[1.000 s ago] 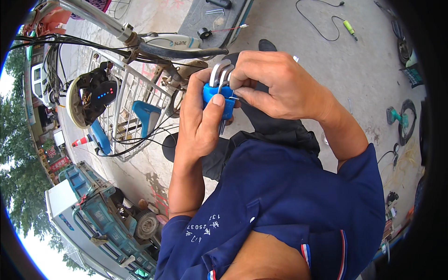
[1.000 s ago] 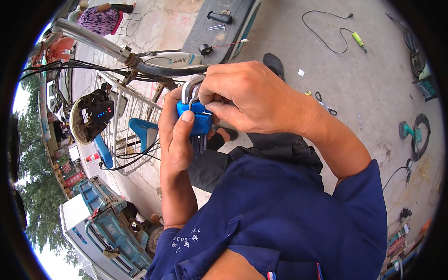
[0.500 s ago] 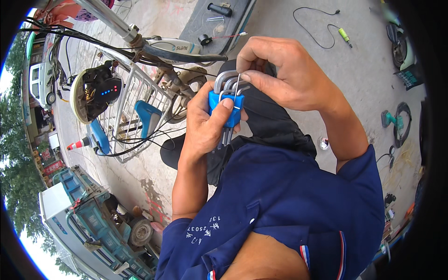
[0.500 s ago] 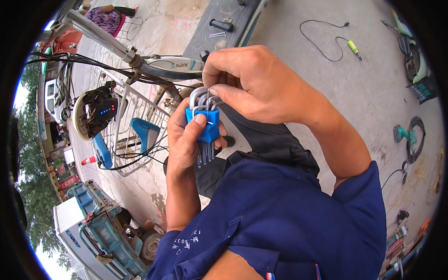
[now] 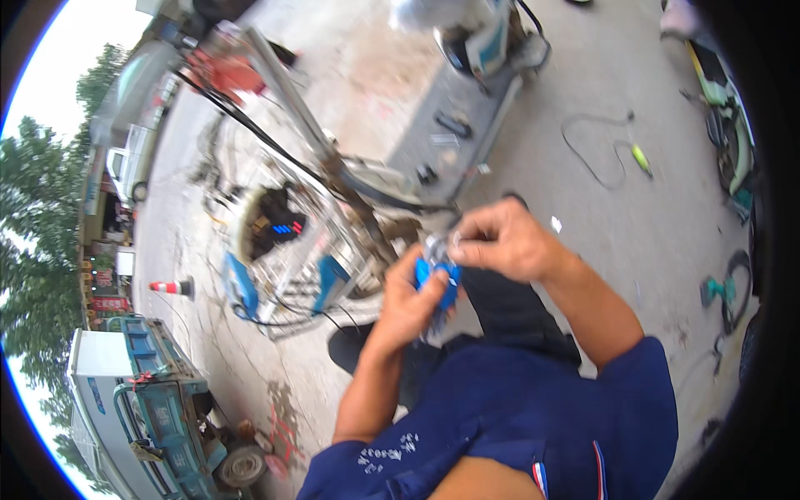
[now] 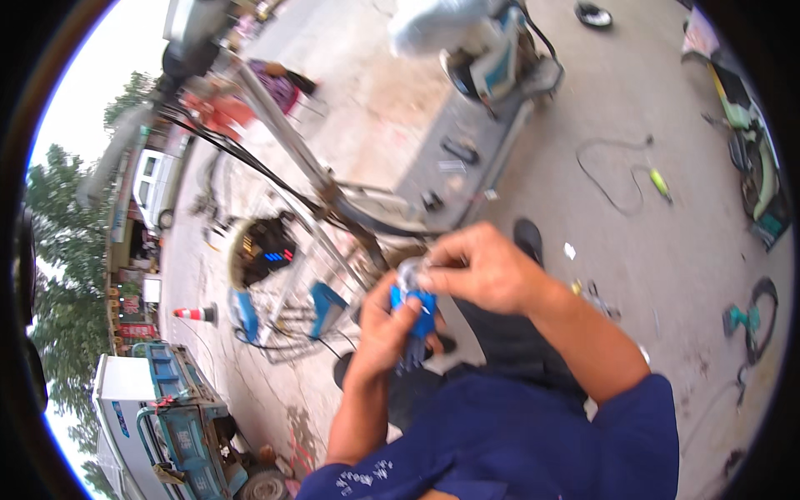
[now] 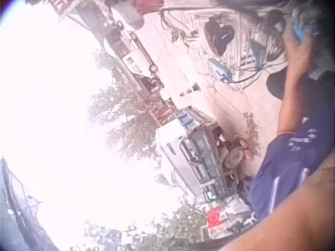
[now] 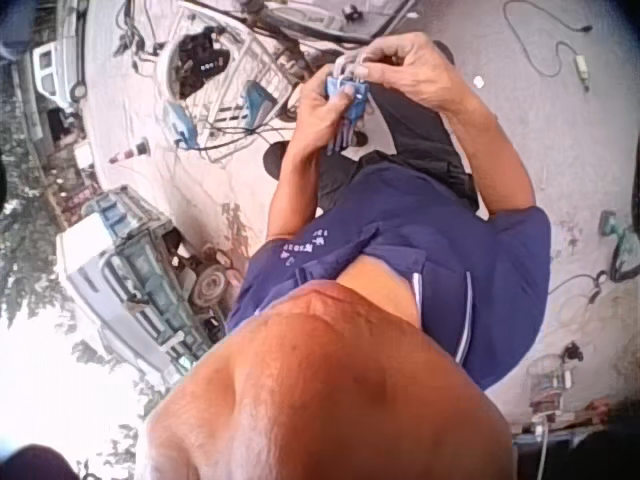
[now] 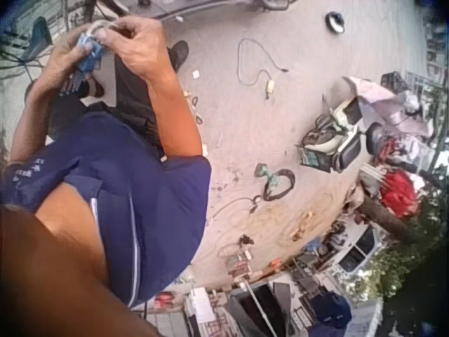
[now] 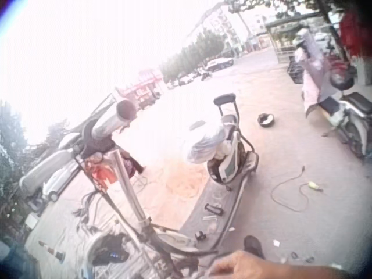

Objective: The person works on the handlebar of an electric scooter, using an Allen key to loosen and remove the right handle grip and brake lever. They then use a screwdriver to adjust components within the handlebar stem before reattaching the grip and lever.

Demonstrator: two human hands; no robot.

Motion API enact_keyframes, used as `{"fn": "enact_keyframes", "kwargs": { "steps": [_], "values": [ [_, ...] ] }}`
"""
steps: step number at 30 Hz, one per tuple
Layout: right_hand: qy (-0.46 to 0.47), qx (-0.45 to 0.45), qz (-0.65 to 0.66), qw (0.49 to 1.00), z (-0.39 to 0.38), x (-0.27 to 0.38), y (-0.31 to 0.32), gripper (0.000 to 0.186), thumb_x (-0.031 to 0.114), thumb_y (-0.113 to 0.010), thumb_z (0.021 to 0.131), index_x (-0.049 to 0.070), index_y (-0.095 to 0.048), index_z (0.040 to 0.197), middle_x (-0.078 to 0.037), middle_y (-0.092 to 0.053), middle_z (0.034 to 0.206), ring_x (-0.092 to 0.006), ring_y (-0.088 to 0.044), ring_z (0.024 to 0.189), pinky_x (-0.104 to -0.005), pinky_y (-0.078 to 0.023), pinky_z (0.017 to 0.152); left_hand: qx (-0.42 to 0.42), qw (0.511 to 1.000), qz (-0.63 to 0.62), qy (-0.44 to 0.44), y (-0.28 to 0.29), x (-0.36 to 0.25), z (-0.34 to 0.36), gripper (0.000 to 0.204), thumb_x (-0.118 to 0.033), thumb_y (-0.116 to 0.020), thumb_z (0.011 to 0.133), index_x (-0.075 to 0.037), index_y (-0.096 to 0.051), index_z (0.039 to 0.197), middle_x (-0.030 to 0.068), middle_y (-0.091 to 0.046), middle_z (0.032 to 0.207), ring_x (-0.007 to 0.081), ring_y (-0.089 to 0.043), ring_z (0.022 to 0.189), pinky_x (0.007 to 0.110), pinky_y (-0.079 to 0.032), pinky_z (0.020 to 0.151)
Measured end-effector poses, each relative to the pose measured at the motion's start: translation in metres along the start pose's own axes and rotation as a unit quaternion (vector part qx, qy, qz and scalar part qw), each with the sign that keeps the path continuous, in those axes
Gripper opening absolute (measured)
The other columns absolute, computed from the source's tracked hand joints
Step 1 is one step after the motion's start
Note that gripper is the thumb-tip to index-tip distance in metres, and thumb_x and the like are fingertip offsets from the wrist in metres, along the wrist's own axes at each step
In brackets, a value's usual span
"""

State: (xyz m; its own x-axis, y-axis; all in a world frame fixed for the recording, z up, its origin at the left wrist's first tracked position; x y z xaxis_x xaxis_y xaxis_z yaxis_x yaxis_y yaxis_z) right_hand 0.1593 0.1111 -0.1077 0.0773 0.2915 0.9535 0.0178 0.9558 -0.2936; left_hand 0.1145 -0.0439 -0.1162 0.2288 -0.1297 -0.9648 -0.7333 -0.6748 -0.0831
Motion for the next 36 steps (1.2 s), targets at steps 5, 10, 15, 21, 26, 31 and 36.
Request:
{"fn": "enact_keyframes", "kwargs": {
  "steps": [5, 10, 15, 21, 26, 31, 36],
  "values": [
    [0.01, -0.028, 0.022, 0.999, 0.011, -0.002, 0.008, 0.016, 0.014, -0.075, 0.09, -0.001, -0.072, 0.088, 0.003, -0.063, 0.073, -0.0034, -0.052, 0.068, -0.0229, -0.042, 0.06, 0.028, 0.999, 0.016, 0.041, 0.004, 0.002, -0.004, 0.036, -0.023, -0.063, 0.099, -0.001, -0.051, 0.125, 0.0118, -0.066, 0.084, 0.0174, -0.066, 0.063, 0.03, -0.056, 0.052],
    [0.179, -0.155, 0.114, 0.965, 0.034, 0.063, 0.04, 0.013, 0.013, -0.071, 0.095, 0.001, -0.069, 0.092, -0.001, -0.064, 0.074, -0.0055, -0.056, 0.063, -0.0217, -0.044, 0.056, -0.002, 0.998, 0.004, 0.057, 0.019, 0.019, -0.014, 0.036, -0.022, -0.059, 0.1, -0.001, -0.051, 0.128, 0.0134, -0.069, 0.083, 0.0167, -0.064, 0.06, 0.028, -0.054, 0.056],
    [0.466, -0.19, 0.094, 0.859, 0.051, 0.166, 0.009, 0.009, 0.004, -0.073, 0.091, -0.001, -0.07, 0.098, -0.006, -0.072, 0.082, -0.0075, -0.067, 0.075, -0.0216, -0.053, 0.065, -0.003, 0.994, -0.066, 0.084, 0.019, 0.04, -0.032, 0.03, -0.022, -0.057, 0.101, -0.001, -0.052, 0.123, 0.0142, -0.068, 0.084, 0.0166, -0.064, 0.065, 0.028, -0.053, 0.056],
    [0.616, -0.253, -0.077, 0.742, 0.087, 0.208, -0.002, 0.017, -0.003, -0.066, 0.094, -0.005, -0.066, 0.11, -0.011, -0.074, 0.092, -0.0145, -0.073, 0.084, -0.0266, -0.061, 0.076, -0.005, 0.993, -0.062, 0.098, 0.022, 0.064, -0.045, 0.037, -0.024, -0.06, 0.1, 0.0, -0.051, 0.125, 0.0152, -0.067, 0.09, 0.0188, -0.067, 0.072, 0.028, -0.056, 0.056],
    [0.633, -0.237, -0.078, 0.733, 0.101, 0.208, -0.014, 0.018, -0.001, -0.066, 0.095, -0.005, -0.066, 0.112, -0.013, -0.074, 0.094, -0.0155, -0.073, 0.085, -0.0288, -0.062, 0.078, -0.025, 0.992, -0.073, 0.104, 0.029, 0.07, -0.047, 0.033, -0.023, -0.059, 0.1, 0.0, -0.051, 0.122, 0.0145, -0.067, 0.092, 0.0184, -0.068, 0.073, 0.028, -0.057, 0.057],
    [0.634, -0.251, -0.108, 0.723, 0.108, 0.208, -0.014, 0.017, 0.001, -0.066, 0.095, -0.005, -0.066, 0.112, -0.014, -0.075, 0.097, -0.0157, -0.073, 0.085, -0.0301, -0.063, 0.079, -0.014, 0.992, -0.088, 0.089, 0.03, 0.062, -0.042, 0.03, -0.024, -0.057, 0.103, -0.001, -0.052, 0.122, 0.0137, -0.069, 0.084, 0.0158, -0.065, 0.062, 0.027, -0.053, 0.057],
    [0.655, -0.264, -0.027, 0.707, 0.117, 0.207, -0.014, 0.014, 0.004, -0.073, 0.089, 0.002, -0.072, 0.103, -0.006, -0.073, 0.077, -0.0091, -0.071, 0.072, -0.0229, -0.054, 0.063, -0.013, 0.992, -0.087, 0.095, 0.03, 0.059, -0.039, 0.031, -0.024, -0.057, 0.103, -0.001, -0.052, 0.122, 0.0138, -0.069, 0.085, 0.0161, -0.065, 0.062, 0.028, -0.054, 0.058]
  ]
}}
Point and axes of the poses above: each hand's wrist, its own z-axis towards the middle knuckle, its own y-axis out of the back of the hand, x = y × z, the point moved 7 cm from there along z, towards the middle knuckle
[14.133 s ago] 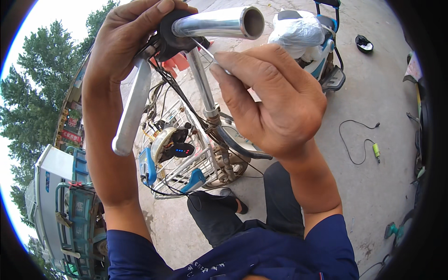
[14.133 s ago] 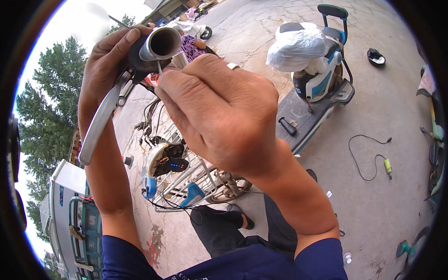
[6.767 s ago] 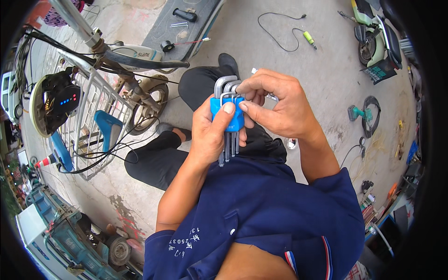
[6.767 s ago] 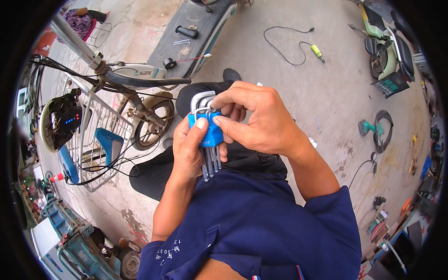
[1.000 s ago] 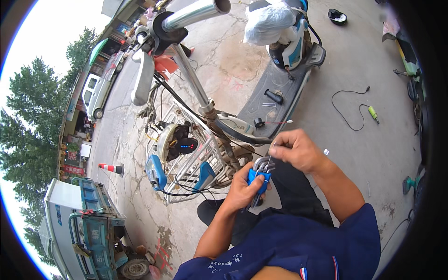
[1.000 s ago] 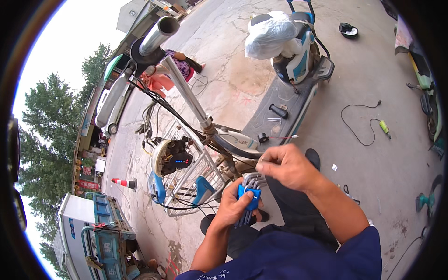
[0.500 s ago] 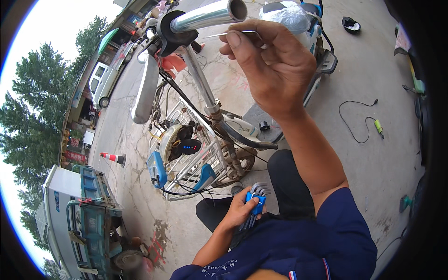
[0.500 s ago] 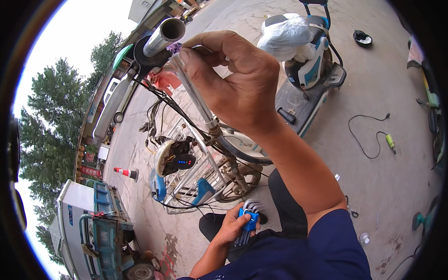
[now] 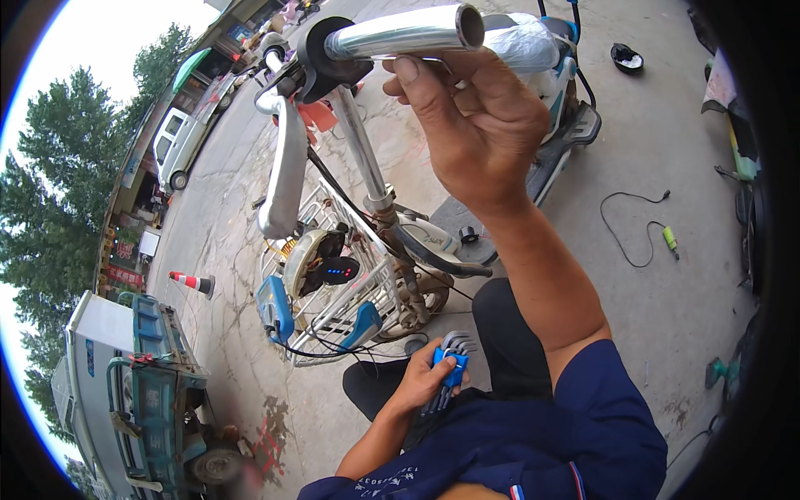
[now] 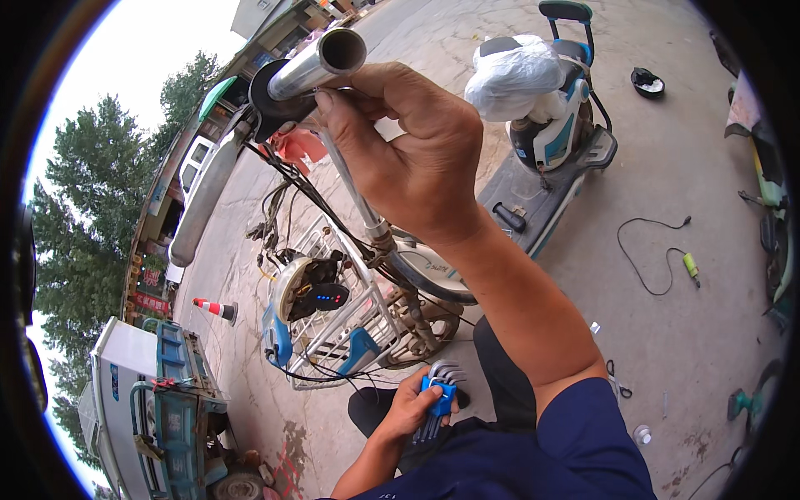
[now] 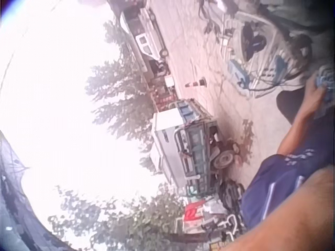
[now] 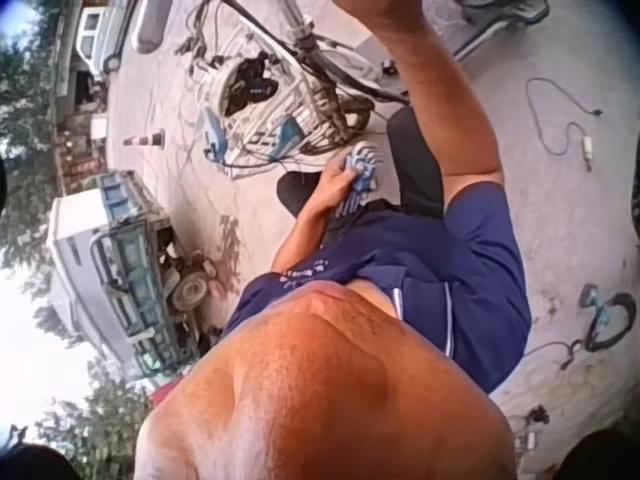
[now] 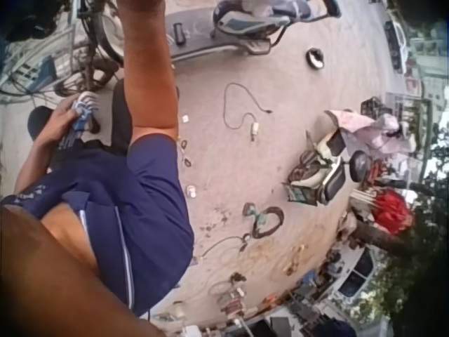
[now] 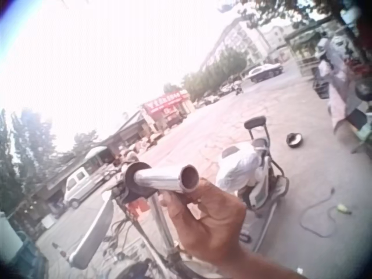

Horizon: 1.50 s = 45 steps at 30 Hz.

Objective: The person works on the handlebar of an electric scooter, using an Allen key to loosen and remove the right handle grip and brake lever. They then use a screwdriver to adjust components within the handlebar stem before reattaching the grip and lever.

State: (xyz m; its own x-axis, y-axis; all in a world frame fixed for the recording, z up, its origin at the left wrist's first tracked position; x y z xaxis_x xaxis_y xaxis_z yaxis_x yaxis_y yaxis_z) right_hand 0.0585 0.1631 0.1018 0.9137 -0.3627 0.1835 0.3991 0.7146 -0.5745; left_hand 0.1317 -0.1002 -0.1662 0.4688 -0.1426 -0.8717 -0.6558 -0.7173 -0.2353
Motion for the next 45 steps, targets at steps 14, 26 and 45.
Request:
{"fn": "enact_keyframes", "kwargs": {
  "steps": [14, 26, 45],
  "values": [
    [-0.02, -0.01, -0.055, 0.998, -0.002, 0.009, 0.0, 0.009, 0.003, -0.073, 0.088, 0.0, -0.072, 0.097, -0.007, -0.072, 0.073, -0.009, -0.07, 0.068, -0.023, -0.053, 0.06, 0.018, 1.0, 0.002, -0.003, 0.002, -0.002, 0.002, 0.029, -0.023, -0.058, 0.102, -0.001, -0.052, 0.12, 0.0139, -0.069, 0.086, 0.0166, -0.065, 0.065, 0.028, -0.055, 0.057],
    [-0.097, -0.02, -0.11, 0.989, 0.005, 0.033, -0.011, 0.005, 0.002, -0.071, 0.088, -0.002, -0.071, 0.09, -0.009, -0.072, 0.068, -0.0082, -0.067, 0.061, -0.0224, -0.051, 0.056, 0.033, 0.999, 0.0, -0.002, -0.002, 0.001, 0.006, 0.028, -0.023, -0.057, 0.102, -0.001, -0.052, 0.118, 0.0141, -0.069, 0.086, 0.0164, -0.065, 0.066, 0.028, -0.055, 0.058],
    [-0.182, 0.003, -0.108, 0.977, 0.003, 0.019, -0.006, 0.009, 0.006, -0.07, 0.091, -0.002, -0.072, 0.094, -0.006, -0.069, 0.067, -0.0055, -0.061, 0.059, -0.0242, -0.047, 0.054, 0.04, 0.999, -0.018, -0.023, -0.009, -0.013, 0.003, 0.029, -0.025, -0.058, 0.102, -0.003, -0.053, 0.121, 0.0132, -0.069, 0.085, 0.0156, -0.064, 0.063, 0.027, -0.053, 0.058]
  ]
}}
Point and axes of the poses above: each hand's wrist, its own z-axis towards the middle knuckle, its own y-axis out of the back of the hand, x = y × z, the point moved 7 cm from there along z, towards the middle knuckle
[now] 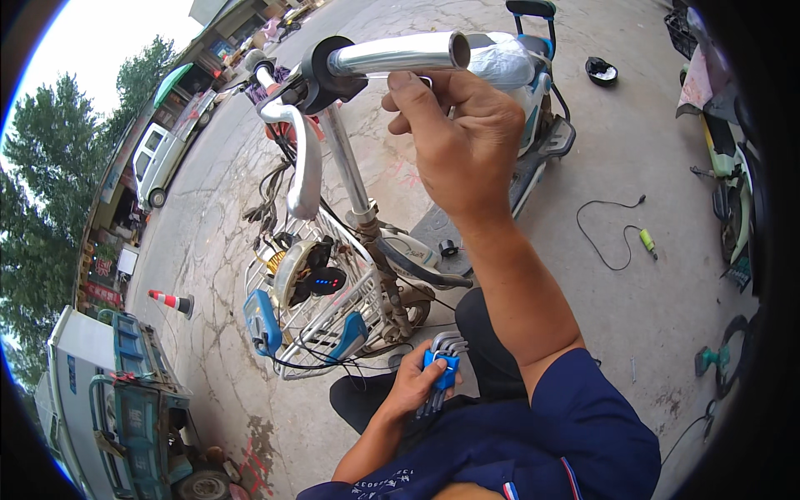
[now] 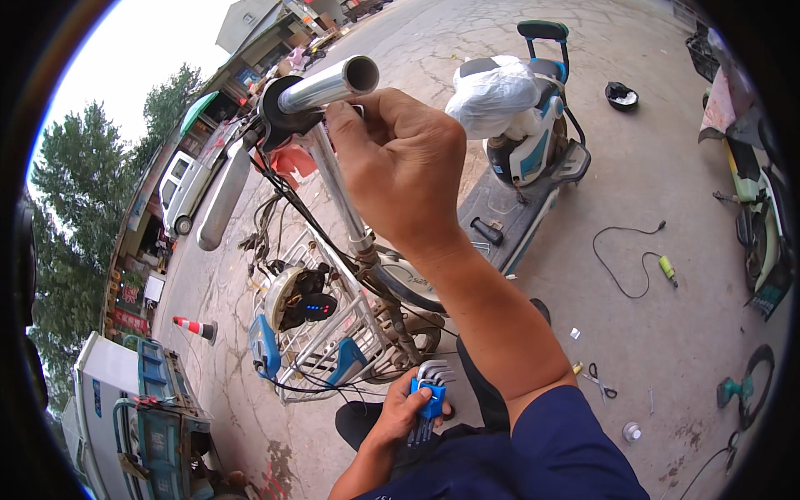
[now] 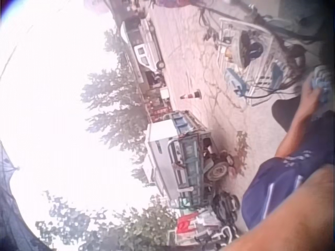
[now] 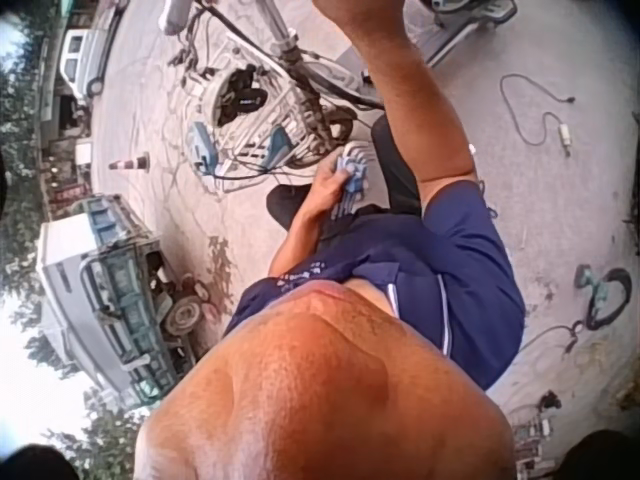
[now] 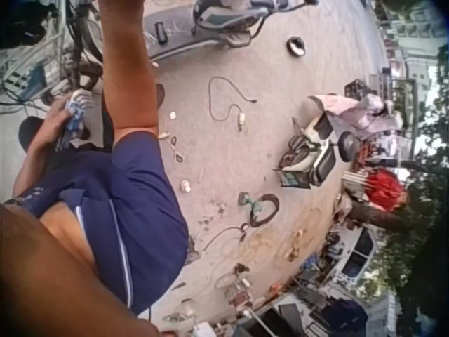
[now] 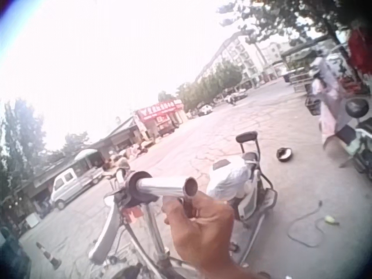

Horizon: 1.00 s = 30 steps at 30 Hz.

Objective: The person works on the handlebar of an electric scooter, using an Allen key to loosen and remove the right handle grip and brake lever. They then use a screwdriver to adjust components within the handlebar stem before reattaching the grip and lever.

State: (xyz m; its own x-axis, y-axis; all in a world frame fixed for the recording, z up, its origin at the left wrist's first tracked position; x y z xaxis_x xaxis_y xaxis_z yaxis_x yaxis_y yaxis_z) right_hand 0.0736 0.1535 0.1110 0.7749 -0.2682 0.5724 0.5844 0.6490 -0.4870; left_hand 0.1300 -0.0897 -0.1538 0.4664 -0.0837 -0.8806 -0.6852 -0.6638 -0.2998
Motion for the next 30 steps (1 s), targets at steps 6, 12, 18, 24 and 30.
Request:
{"fn": "enact_keyframes", "kwargs": {
  "steps": [6, 12, 18, 24, 30],
  "values": [
    [0.11, -0.041, 0.017, 0.993, -0.003, -0.006, -0.006, 0.007, 0.003, -0.069, 0.091, -0.003, -0.069, 0.094, -0.006, -0.072, 0.077, -0.0065, -0.066, 0.067, -0.0219, -0.051, 0.059, 0.01, 0.999, 0.003, -0.036, -0.01, -0.014, -0.001, 0.034, -0.026, -0.058, 0.102, -0.002, -0.052, 0.125, 0.0141, -0.069, 0.086, 0.0159, -0.064, 0.063, 0.028, -0.054, 0.058],
    [0.1, -0.072, 0.176, 0.977, -0.013, -0.017, 0.01, 0.008, 0.002, -0.07, 0.091, 0.0, -0.066, 0.096, -0.008, -0.071, 0.085, -0.0056, -0.063, 0.069, -0.0223, -0.052, 0.062, -0.007, 0.999, 0.02, -0.044, 0.001, -0.014, -0.01, 0.041, -0.029, -0.059, 0.101, -0.001, -0.051, 0.13, 0.0151, -0.069, 0.087, 0.0168, -0.065, 0.065, 0.028, -0.055, 0.06],
    [0.027, 0.122, -0.009, 0.992, -0.029, -0.037, 0.011, 0.014, -0.002, -0.068, 0.092, -0.003, -0.065, 0.105, -0.007, -0.072, 0.088, -0.0072, -0.068, 0.072, -0.0225, -0.058, 0.065, -0.036, 0.999, 0.013, -0.037, 0.004, -0.015, -0.015, 0.04, -0.027, -0.06, 0.101, -0.001, -0.05, 0.129, 0.0157, -0.069, 0.089, 0.0174, -0.066, 0.07, 0.029, -0.055, 0.061],
    [0.022, 0.083, 0.08, 0.993, -0.014, -0.025, 0.004, 0.007, -0.001, -0.072, 0.088, -0.003, -0.07, 0.095, -0.007, -0.071, 0.077, -0.0069, -0.065, 0.068, -0.0226, -0.053, 0.061, -0.061, 0.998, 0.019, -0.004, 0.001, -0.007, -0.014, 0.035, -0.025, -0.06, 0.1, -0.002, -0.052, 0.124, 0.0153, -0.07, 0.088, 0.0167, -0.066, 0.067, 0.027, -0.054, 0.061],
    [-0.007, 0.085, 0.145, 0.986, -0.012, -0.029, -0.012, 0.005, 0.001, -0.071, 0.09, -0.003, -0.07, 0.092, -0.006, -0.07, 0.075, -0.0055, -0.061, 0.066, -0.0242, -0.05, 0.059, -0.073, 0.997, 0.028, 0.009, 0.002, 0.0, -0.012, 0.032, -0.026, -0.06, 0.1, -0.002, -0.054, 0.12, 0.0137, -0.07, 0.086, 0.015, -0.065, 0.064, 0.026, -0.053, 0.06]
  ]
}}
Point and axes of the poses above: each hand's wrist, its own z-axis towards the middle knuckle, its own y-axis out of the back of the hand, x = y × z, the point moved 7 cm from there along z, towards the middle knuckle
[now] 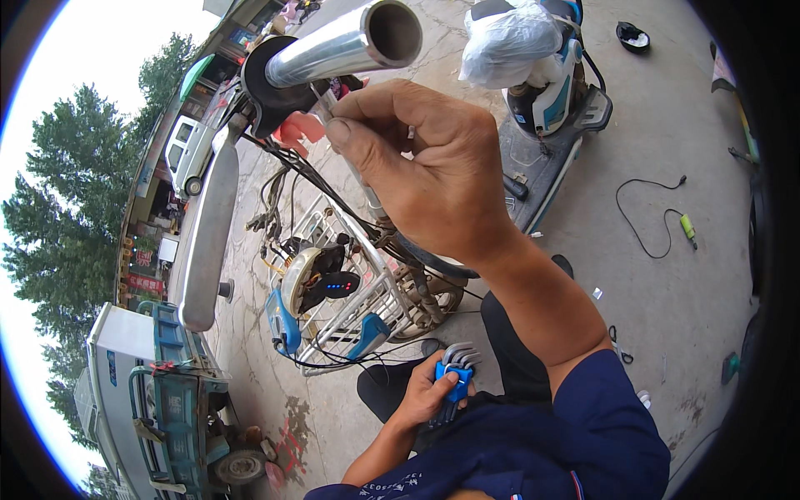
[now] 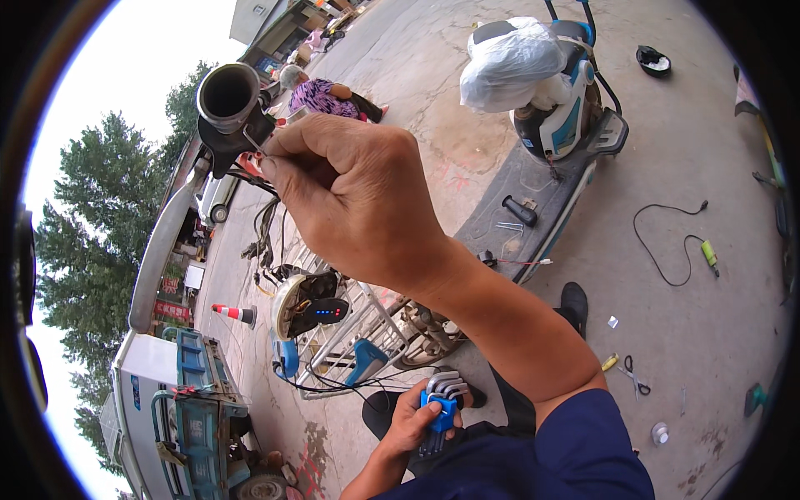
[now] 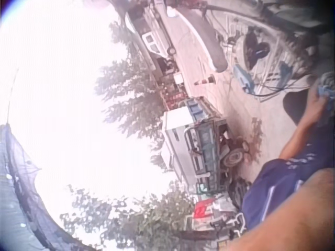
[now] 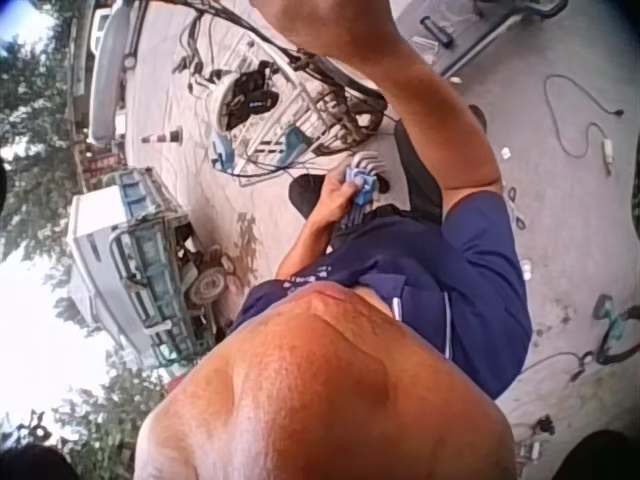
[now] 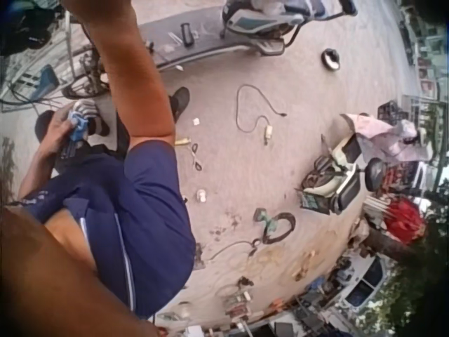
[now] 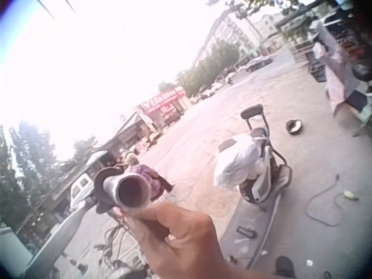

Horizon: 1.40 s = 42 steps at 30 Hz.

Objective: The person works on the handlebar of an electric scooter, using an Allen key to loosen and remove the right handle grip and brake lever. They then use a screwdriver to adjust components within the handlebar stem before reattaching the grip and lever.

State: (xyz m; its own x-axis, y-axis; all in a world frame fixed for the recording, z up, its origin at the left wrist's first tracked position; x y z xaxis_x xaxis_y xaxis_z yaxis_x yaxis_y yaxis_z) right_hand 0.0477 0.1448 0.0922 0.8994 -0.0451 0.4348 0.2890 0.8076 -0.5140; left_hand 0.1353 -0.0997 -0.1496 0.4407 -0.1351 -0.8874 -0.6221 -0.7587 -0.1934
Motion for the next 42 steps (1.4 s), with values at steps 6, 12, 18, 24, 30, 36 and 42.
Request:
{"fn": "enact_keyframes", "kwargs": {
  "steps": [6, 12, 18, 24, 30, 36, 42],
  "values": [
    [-0.145, 0.003, 0.143, 0.979, -0.006, -0.014, -0.009, 0.008, 0.005, -0.069, 0.093, -0.003, -0.07, 0.096, -0.004, -0.069, 0.078, -0.0046, -0.058, 0.063, -0.0206, -0.046, 0.055, -0.002, 1.0, 0.001, -0.009, -0.001, 0.0, 0.003, 0.031, -0.027, -0.06, 0.1, -0.002, -0.054, 0.118, 0.0132, -0.071, 0.085, 0.0146, -0.065, 0.063, 0.026, -0.053, 0.06],
    [-0.213, 0.002, 0.245, 0.946, -0.008, -0.024, -0.016, 0.012, 0.009, -0.069, 0.095, -0.002, -0.069, 0.099, -0.006, -0.07, 0.079, -0.0057, -0.061, 0.063, -0.0191, -0.048, 0.054, -0.003, 1.0, -0.013, -0.012, 0.002, 0.001, 0.004, 0.03, -0.025, -0.059, 0.1, -0.002, -0.053, 0.119, 0.0139, -0.071, 0.085, 0.0153, -0.065, 0.063, 0.027, -0.054, 0.06],
    [-0.202, -0.011, 0.232, 0.951, -0.01, -0.027, -0.015, 0.013, 0.009, -0.069, 0.095, -0.003, -0.068, 0.098, -0.006, -0.07, 0.079, -0.0058, -0.061, 0.063, -0.019, -0.049, 0.054, 0.001, 1.0, -0.015, -0.011, 0.006, 0.005, 0.005, 0.03, -0.024, -0.059, 0.101, -0.002, -0.053, 0.12, 0.0145, -0.071, 0.085, 0.0159, -0.065, 0.063, 0.027, -0.054, 0.06],
    [-0.196, -0.016, 0.207, 0.958, -0.011, -0.026, -0.016, 0.013, 0.011, -0.07, 0.095, -0.001, -0.069, 0.1, -0.005, -0.071, 0.081, -0.0044, -0.059, 0.061, -0.0177, -0.047, 0.055, -0.007, 1.0, -0.01, -0.013, 0.007, 0.005, 0.003, 0.031, -0.024, -0.058, 0.101, -0.001, -0.053, 0.121, 0.0144, -0.071, 0.085, 0.0155, -0.065, 0.063, 0.027, -0.054, 0.06],
    [-0.18, -0.03, 0.168, 0.969, -0.014, -0.026, -0.017, 0.014, 0.012, -0.07, 0.095, 0.0, -0.07, 0.101, -0.005, -0.071, 0.082, -0.0039, -0.058, 0.061, -0.0174, -0.046, 0.056, -0.002, 1.0, -0.012, -0.014, 0.008, 0.007, 0.004, 0.032, -0.024, -0.058, 0.101, -0.001, -0.053, 0.122, 0.0141, -0.07, 0.085, 0.0155, -0.065, 0.062, 0.027, -0.054, 0.06],
    [-0.187, -0.027, 0.178, 0.966, -0.013, -0.025, -0.018, 0.014, 0.012, -0.07, 0.096, -0.001, -0.069, 0.1, -0.006, -0.071, 0.082, -0.0046, -0.059, 0.061, -0.0178, -0.046, 0.055, -0.003, 1.0, -0.011, -0.011, 0.009, 0.008, 0.003, 0.033, -0.026, -0.059, 0.101, -0.001, -0.052, 0.122, 0.0138, -0.07, 0.085, 0.0157, -0.065, 0.062, 0.027, -0.054, 0.059],
    [-0.183, -0.047, 0.211, 0.959, -0.012, -0.021, -0.026, 0.013, 0.01, -0.069, 0.096, -0.001, -0.066, 0.09, -0.002, -0.067, 0.075, -0.0046, -0.059, 0.059, -0.0191, -0.046, 0.052, 0.004, 1.0, -0.018, -0.013, 0.008, 0.008, 0.003, 0.034, -0.024, -0.057, 0.102, 0.0, -0.052, 0.125, 0.0139, -0.07, 0.086, 0.0154, -0.064, 0.064, 0.027, -0.053, 0.061]
  ]
}}
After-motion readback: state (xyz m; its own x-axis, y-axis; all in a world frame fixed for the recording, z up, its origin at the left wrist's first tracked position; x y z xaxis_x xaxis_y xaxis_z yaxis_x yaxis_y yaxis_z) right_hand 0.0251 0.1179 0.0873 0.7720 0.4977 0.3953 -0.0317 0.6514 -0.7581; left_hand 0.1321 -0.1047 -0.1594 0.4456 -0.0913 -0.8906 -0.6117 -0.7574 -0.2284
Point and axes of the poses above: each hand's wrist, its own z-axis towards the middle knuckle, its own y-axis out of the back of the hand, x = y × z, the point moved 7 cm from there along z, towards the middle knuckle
